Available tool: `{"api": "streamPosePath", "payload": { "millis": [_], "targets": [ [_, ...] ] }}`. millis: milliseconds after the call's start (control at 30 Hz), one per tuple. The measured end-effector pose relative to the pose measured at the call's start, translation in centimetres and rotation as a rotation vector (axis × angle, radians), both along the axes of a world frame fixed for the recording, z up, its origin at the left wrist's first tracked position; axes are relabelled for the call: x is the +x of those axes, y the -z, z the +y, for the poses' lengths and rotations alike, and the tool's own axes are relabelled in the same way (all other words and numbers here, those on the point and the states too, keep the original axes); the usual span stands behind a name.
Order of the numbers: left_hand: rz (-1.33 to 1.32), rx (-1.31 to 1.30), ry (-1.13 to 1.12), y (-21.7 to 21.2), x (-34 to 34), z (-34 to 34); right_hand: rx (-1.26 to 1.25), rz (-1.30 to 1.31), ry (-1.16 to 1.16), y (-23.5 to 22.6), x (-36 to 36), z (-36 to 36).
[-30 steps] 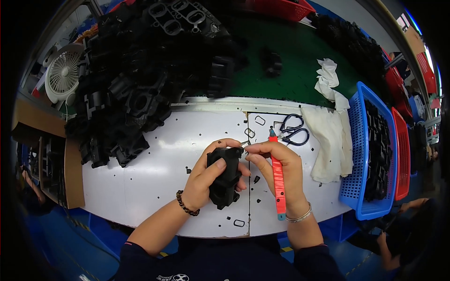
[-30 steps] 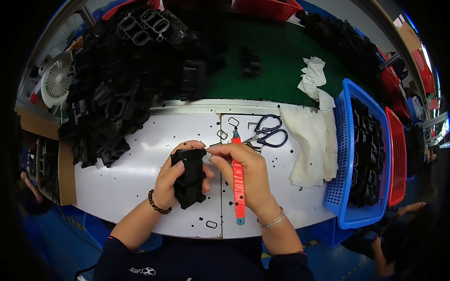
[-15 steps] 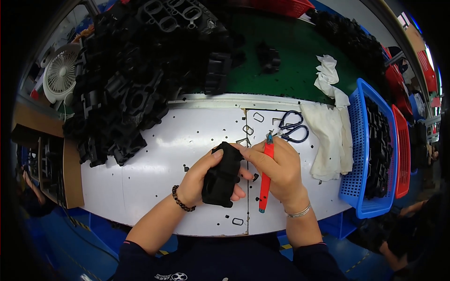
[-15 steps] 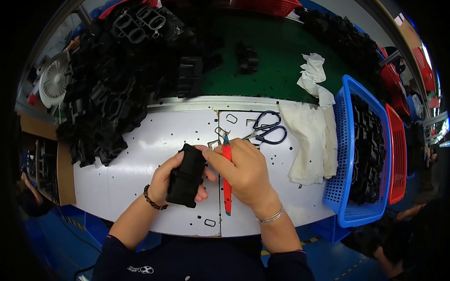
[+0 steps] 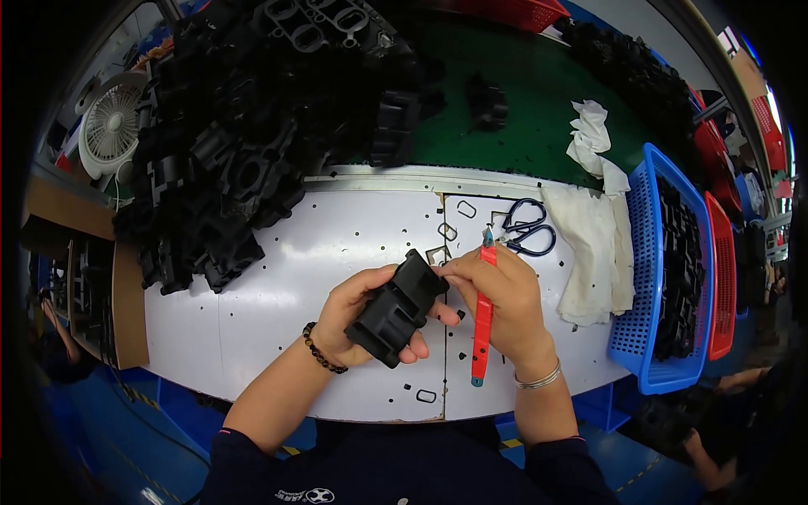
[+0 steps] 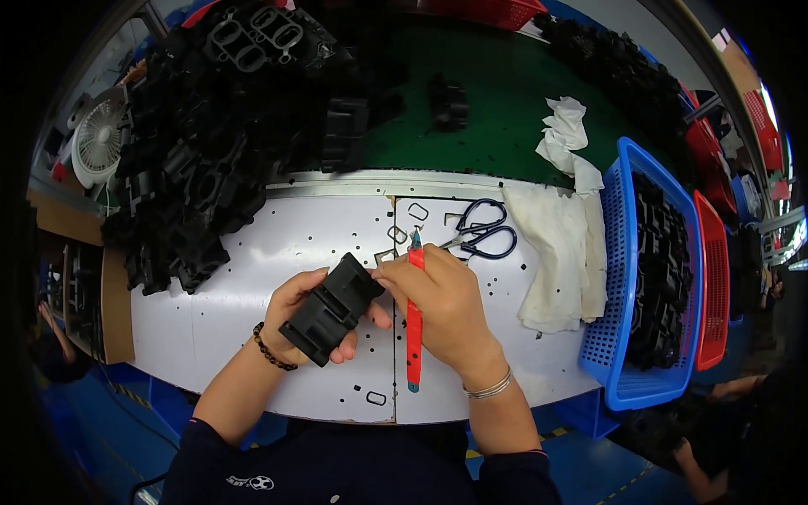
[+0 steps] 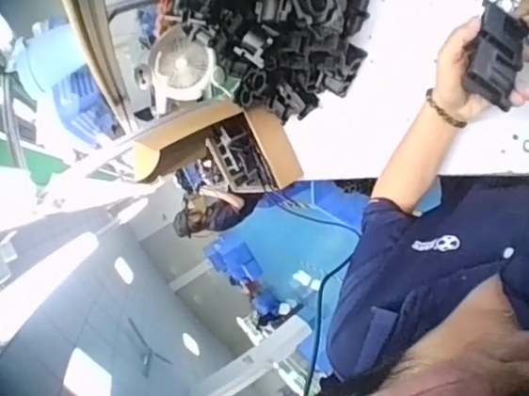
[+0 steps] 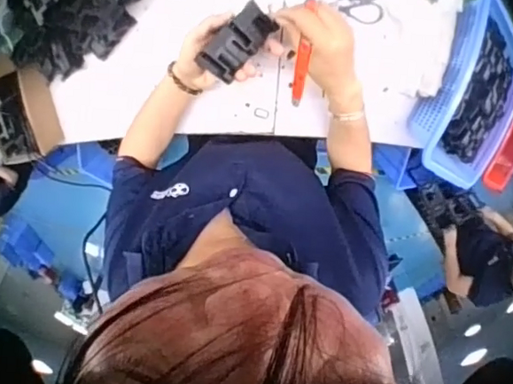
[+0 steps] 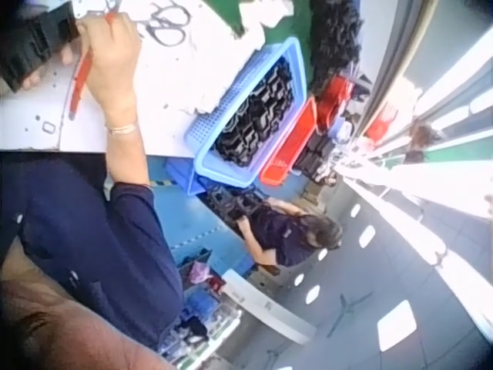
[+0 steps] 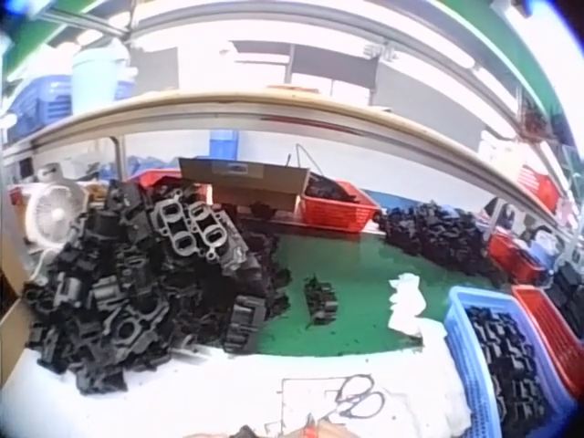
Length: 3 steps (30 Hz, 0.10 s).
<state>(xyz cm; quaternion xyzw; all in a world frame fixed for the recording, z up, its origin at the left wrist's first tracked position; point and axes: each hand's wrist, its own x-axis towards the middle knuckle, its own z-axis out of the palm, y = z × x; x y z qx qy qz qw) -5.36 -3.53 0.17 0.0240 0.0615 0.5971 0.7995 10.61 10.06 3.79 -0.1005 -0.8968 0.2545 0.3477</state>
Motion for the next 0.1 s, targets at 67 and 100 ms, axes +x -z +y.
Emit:
{"api": "streamPosePath", "payload": {
  "millis": [67,100],
  "targets": [
    [0.003,-0.005,-0.018,0.03,0.02,0.02,-0.016,-0.004,-0.005,0.02,0.00,-0.01],
    [0.003,-0.004,-0.019,0.03,0.02,0.03,-0.015,-0.004,-0.012,0.01,0.01,0.07]
  ]
}}
